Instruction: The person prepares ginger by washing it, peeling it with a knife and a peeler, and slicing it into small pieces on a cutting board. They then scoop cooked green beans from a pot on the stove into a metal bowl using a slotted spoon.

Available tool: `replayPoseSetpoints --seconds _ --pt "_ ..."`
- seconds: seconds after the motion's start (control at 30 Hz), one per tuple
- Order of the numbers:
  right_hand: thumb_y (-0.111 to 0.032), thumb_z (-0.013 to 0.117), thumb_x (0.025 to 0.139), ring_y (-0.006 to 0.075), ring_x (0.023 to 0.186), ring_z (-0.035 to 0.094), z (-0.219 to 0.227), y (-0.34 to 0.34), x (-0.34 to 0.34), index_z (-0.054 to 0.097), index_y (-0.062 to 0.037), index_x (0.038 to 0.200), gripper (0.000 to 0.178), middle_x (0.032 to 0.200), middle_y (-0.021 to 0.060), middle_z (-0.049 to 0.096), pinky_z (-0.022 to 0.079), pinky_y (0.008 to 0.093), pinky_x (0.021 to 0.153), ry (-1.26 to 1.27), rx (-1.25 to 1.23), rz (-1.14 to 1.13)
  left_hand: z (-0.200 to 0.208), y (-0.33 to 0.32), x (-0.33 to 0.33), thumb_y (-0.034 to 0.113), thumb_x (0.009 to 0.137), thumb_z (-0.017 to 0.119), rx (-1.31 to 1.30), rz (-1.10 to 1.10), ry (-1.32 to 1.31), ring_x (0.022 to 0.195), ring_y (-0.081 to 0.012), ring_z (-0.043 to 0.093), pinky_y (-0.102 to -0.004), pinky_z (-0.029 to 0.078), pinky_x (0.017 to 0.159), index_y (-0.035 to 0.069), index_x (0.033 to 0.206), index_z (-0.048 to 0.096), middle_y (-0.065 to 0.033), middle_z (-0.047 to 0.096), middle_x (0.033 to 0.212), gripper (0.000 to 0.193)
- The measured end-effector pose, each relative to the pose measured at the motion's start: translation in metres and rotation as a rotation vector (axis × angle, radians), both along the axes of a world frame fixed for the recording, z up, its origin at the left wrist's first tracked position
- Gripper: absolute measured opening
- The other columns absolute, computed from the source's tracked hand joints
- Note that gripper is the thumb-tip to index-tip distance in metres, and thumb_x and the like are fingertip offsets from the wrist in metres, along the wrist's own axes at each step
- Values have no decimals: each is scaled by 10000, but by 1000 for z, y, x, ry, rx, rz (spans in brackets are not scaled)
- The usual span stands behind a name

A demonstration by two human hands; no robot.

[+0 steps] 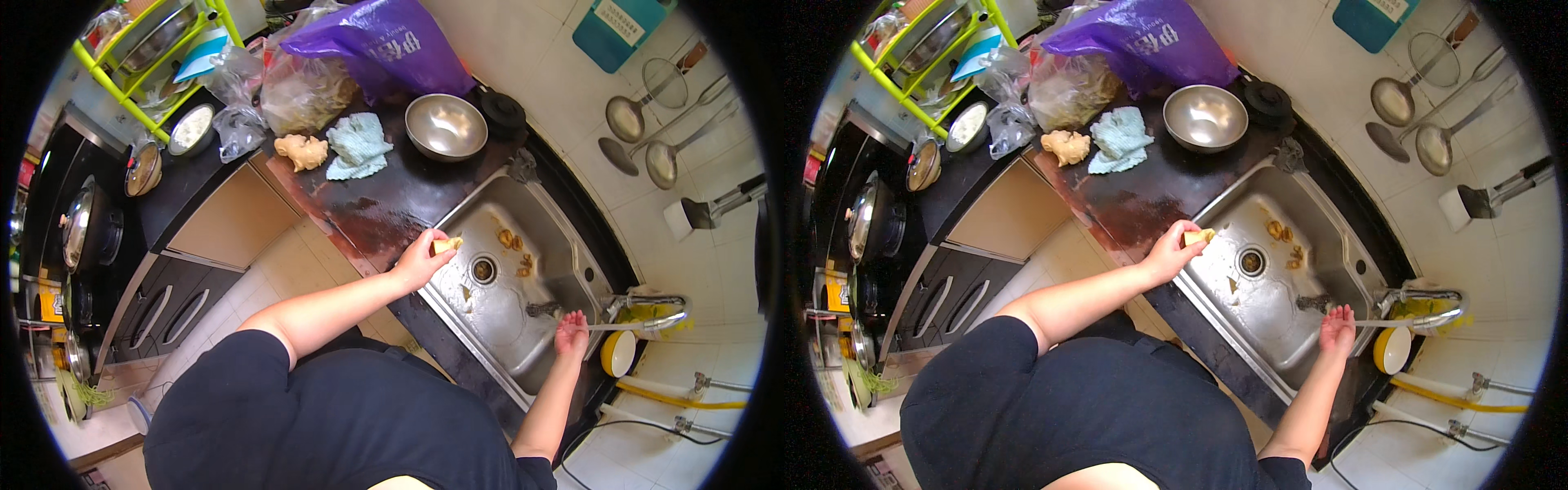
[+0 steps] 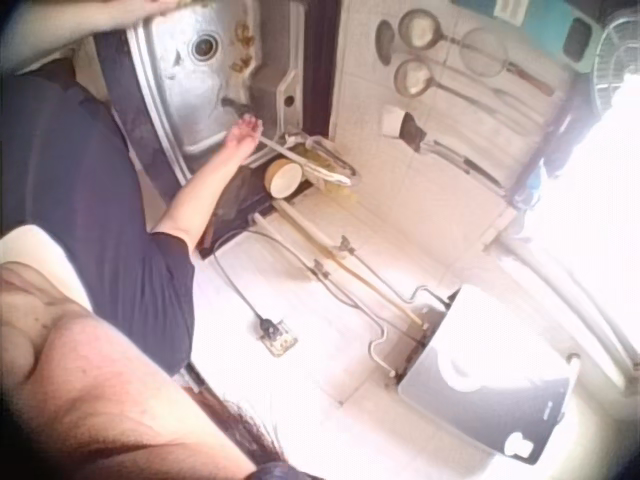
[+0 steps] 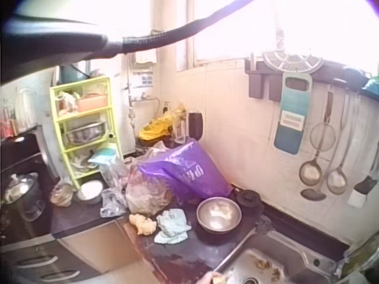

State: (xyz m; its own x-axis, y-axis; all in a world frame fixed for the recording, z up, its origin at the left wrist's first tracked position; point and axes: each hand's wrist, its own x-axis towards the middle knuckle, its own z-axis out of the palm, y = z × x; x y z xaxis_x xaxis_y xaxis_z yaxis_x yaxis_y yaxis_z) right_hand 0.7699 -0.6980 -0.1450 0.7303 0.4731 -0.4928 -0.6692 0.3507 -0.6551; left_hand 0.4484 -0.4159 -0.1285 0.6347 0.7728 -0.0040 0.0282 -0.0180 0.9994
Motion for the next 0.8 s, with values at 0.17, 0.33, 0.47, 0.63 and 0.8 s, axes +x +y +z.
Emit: replayPoseSetpoints --seconds 0.17,0.33,0.47,0.63,0.8 --pt "-338 483 898 91 445 358 -11 17 0 476 -149 673 294 561 -34 421 294 216 382 147 -44 -143 22 -5 14 140 841 589 -443 -64 -1 776 -144 597 -253 477 627 27 1126 419 -70 574 933 351" --pt "-406 502 876 81 356 274 24 35 -20 399 -179 606 368 449 -61 288 220 222 324 232 -88 96 56 -18 68 301 875 542 -524 -333 169 711 -99 580 -255 456 582 32 1113 423 -55 607 888 379" --pt "-434 471 881 104 401 360 24 51 -38 485 -148 693 343 504 -28 424 286 251 374 -115 -416 154 45 -68 138 412 887 465 -284 -482 312 636 -97 522 -244 410 527 68 998 535 -41 612 838 368" --pt "-493 308 921 117 620 532 37 46 -68 554 -120 881 449 734 17 581 423 249 547 -57 -215 -45 32 -157 229 368 920 385 -402 -425 134 473 -136 499 -244 402 443 38 884 522 -64 566 699 359" --pt "-439 377 920 108 775 548 60 13 -62 542 -52 1084 452 968 44 591 451 273 626 -412 -354 -118 7 -206 283 312 917 399 -52 -292 97 871 -260 556 -371 429 785 -6 916 539 -135 592 820 348"
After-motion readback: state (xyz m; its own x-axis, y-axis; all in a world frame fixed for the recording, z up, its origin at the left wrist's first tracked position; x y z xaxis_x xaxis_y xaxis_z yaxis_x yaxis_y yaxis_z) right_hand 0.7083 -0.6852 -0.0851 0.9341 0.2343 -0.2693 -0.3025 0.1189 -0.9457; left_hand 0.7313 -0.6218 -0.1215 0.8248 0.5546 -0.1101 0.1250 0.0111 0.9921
